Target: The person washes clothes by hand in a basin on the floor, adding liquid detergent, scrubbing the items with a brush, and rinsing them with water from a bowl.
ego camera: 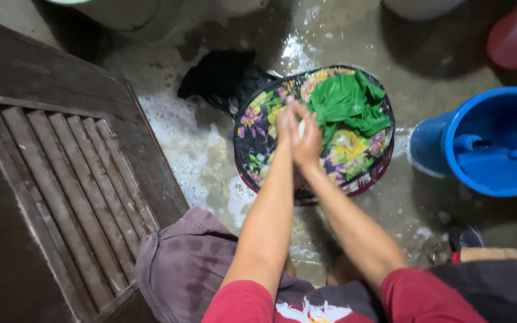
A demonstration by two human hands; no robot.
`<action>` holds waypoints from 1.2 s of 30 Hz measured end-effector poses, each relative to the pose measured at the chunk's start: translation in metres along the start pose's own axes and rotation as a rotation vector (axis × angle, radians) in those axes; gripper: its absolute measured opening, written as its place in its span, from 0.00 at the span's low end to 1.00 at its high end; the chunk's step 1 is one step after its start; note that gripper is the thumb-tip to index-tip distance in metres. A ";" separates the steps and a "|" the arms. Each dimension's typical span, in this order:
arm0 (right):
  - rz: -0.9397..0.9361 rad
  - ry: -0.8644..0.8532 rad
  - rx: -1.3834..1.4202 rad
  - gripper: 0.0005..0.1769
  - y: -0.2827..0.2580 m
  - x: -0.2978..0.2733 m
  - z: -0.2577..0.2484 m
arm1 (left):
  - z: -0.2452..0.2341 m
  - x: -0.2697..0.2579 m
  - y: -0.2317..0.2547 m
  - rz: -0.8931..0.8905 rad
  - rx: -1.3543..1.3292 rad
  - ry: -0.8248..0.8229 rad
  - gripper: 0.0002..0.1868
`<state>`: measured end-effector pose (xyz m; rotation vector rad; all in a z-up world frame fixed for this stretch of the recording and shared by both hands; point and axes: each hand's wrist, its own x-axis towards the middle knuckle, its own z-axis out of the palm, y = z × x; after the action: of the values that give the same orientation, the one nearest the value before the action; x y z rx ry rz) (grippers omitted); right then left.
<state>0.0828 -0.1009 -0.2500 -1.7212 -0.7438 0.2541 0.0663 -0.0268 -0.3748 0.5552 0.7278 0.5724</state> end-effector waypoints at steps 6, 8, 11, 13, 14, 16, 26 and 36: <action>0.100 -0.151 0.190 0.21 0.026 0.033 -0.023 | 0.022 -0.040 0.016 -0.318 0.540 0.167 0.24; 0.236 -0.053 0.430 0.19 0.034 0.041 -0.032 | 0.035 -0.051 0.018 -0.380 0.276 0.073 0.24; 0.087 0.047 0.192 0.19 0.028 0.024 -0.025 | 0.040 -0.045 0.042 -0.372 -0.102 -0.126 0.16; 0.103 0.107 0.285 0.20 0.035 0.032 -0.027 | 0.048 -0.039 0.061 -0.336 -0.165 -0.172 0.14; 0.121 0.175 0.376 0.20 0.040 0.039 -0.032 | 0.057 -0.033 0.072 -0.338 0.038 -0.245 0.13; 0.355 0.272 0.486 0.19 0.052 0.059 -0.055 | 0.075 -0.037 0.087 -0.340 0.239 -0.311 0.12; 0.219 0.018 0.141 0.20 0.005 0.069 -0.057 | 0.026 0.035 -0.016 0.132 -0.258 -0.250 0.16; -0.004 -0.223 -0.047 0.27 0.031 0.043 -0.025 | 0.069 -0.034 -0.032 -0.004 -0.521 -0.317 0.30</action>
<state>0.1397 -0.0983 -0.2622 -1.7530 -0.9224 0.4342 0.1061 -0.0897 -0.3370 0.1506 0.2600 0.6241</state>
